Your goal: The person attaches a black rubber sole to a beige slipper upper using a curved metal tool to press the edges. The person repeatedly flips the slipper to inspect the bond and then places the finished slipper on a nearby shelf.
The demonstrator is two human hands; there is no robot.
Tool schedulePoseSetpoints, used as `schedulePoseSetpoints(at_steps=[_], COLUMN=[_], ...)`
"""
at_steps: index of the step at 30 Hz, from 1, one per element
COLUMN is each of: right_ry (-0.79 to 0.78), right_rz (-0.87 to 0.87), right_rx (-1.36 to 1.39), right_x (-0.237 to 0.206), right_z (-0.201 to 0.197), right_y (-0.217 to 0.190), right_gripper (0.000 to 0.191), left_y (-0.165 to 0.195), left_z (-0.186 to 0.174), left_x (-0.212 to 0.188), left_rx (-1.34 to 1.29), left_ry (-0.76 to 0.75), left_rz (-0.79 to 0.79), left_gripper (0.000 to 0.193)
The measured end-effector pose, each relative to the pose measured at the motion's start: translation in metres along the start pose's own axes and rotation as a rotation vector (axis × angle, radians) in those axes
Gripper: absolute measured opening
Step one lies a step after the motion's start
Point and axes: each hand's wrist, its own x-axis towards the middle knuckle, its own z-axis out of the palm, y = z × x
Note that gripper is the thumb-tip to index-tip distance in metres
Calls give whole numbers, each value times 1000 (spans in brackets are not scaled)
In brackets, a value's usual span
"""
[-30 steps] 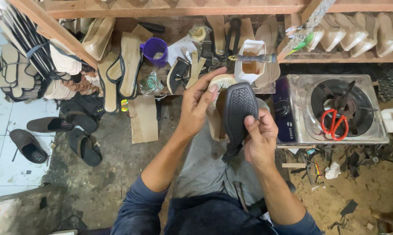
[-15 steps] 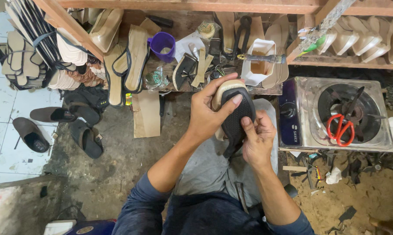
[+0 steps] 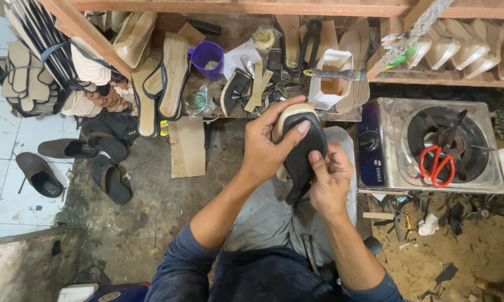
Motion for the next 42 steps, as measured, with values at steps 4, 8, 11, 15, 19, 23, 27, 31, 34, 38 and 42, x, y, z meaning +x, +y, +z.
schedulePoseSetpoints(at_steps=[4, 8, 11, 15, 19, 23, 27, 31, 34, 38, 42], right_ry=[-7, 1, 28, 42, 31, 22, -10, -50, -92, -140, -155], right_rz=[3, 19, 31, 40, 32, 46, 84, 131, 154, 312, 422], right_rx=[6, -4, 2, 2, 16, -40, -101, -257, -262, -185, -365], right_x=[-1, -2, -2, -1, -2, -2, 0, 5, 10, 14, 5], right_z=[0, 1, 2, 3, 3, 6, 13, 21, 28, 36, 45], right_y=[-1, -2, -1, 0, 0, -1, -7, -13, -16, -22, -30], right_gripper=[14, 15, 16, 16, 15, 16, 15, 14, 14, 16, 24], left_y=[0, -1, 0, 2, 8, 12, 14, 13, 10, 6, -1], left_z=[-1, -1, 0, -1, -8, -14, -20, -34, -45, -62, -76], left_x=[-1, -1, -1, 2, 6, 6, 5, 6, 11, 16, 22], left_rx=[-28, -20, -19, -71, -114, 56, -37, -6, -78, -56, -64], left_ry=[-3, 6, 9, 6, -99, -124, -123, -164, -150, -113, -99], left_rz=[-4, -8, 0, -3, -64, -81, -98, -115, -118, -117, -127], left_gripper=[39, 37, 35, 34, 32, 30, 31, 33, 30, 32, 32])
